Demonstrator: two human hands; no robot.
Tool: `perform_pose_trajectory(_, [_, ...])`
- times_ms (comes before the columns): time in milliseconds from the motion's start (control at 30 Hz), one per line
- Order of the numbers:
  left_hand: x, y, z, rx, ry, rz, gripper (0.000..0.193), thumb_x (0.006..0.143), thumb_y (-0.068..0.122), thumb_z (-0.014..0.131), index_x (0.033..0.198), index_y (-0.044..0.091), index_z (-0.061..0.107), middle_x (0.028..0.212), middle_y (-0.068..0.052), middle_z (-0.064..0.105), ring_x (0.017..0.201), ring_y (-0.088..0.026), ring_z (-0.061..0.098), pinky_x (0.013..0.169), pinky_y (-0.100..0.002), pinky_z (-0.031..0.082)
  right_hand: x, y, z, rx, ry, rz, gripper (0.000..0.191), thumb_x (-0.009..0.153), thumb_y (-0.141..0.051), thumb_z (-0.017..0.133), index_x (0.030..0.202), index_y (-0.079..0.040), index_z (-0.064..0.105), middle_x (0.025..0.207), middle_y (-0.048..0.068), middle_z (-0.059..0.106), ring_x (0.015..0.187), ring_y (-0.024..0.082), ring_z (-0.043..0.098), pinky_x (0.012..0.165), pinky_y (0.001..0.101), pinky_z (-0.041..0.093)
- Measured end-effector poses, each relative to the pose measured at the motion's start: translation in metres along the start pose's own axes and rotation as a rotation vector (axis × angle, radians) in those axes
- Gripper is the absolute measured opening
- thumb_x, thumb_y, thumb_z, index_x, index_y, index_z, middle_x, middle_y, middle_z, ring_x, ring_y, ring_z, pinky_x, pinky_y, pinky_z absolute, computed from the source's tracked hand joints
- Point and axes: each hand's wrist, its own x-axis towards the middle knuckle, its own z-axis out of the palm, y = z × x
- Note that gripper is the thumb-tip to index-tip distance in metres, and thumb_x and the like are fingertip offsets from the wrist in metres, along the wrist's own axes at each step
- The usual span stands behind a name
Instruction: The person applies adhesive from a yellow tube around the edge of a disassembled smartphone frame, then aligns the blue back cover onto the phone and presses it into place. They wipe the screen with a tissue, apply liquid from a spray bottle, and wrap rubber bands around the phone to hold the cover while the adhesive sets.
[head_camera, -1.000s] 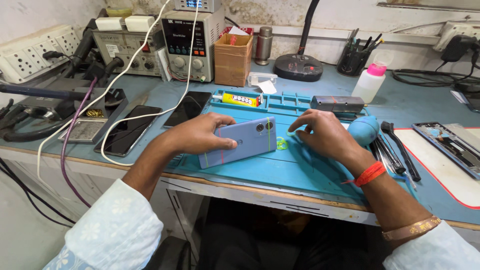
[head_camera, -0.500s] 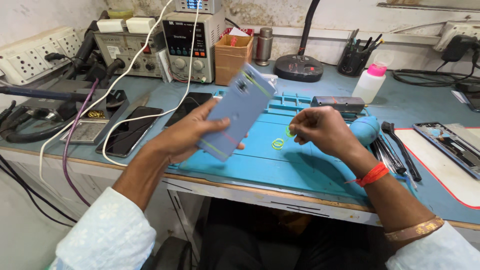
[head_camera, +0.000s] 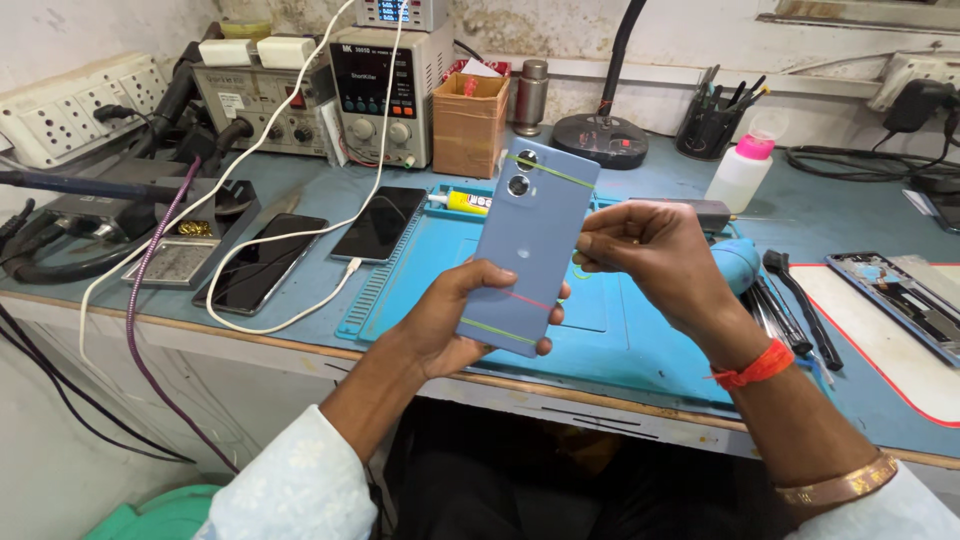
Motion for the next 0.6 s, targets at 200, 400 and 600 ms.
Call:
perform_pose_trajectory(200, [0.001,-0.002,0.007,-0.031,-0.017,0.016,0.059,0.093,0.029,0.056,0.142,-0.003,0.046,0.121,-0.02,0.061,0.108,-0.03,0.065,0.085,-0.049,0.058,-0.01,-0.02,0.012,-0.018,0.028,-0.031,0.019,0.092,-0.001,0.071,0.11,0.006,0.07,0.094,0.01,0.077,0.083,0.013,0.074,0.078,0.0308,0.065])
perform_pose_trajectory(400, [-0.004,-0.008,0.015,-0.196,-0.263,-0.031,0.06,0.094,0.027,0.06,0.145,-0.002,0.046,0.127,-0.022,0.06,0.111,-0.031,0.064,0.09,-0.05,0.057,-0.019,-0.022,0.025,-0.355,-0.033,-0.178,0.017,0.089,0.0,0.067,0.105,0.005,0.073,0.095,0.007,0.076,0.088,0.013,0.069,0.078,0.0341,0.06])
perform_pose_trajectory(600, [-0.009,-0.005,0.012,-0.154,-0.283,-0.027,0.063,0.095,0.027,0.061,0.147,-0.005,0.046,0.127,-0.025,0.06,0.11,-0.033,0.064,0.089,-0.049,0.058,-0.031,-0.02,0.006,0.905,0.003,0.345,0.021,0.095,-0.015,0.055,0.08,-0.005,0.067,0.078,0.005,0.067,0.079,0.018,0.065,0.086,0.0423,0.054])
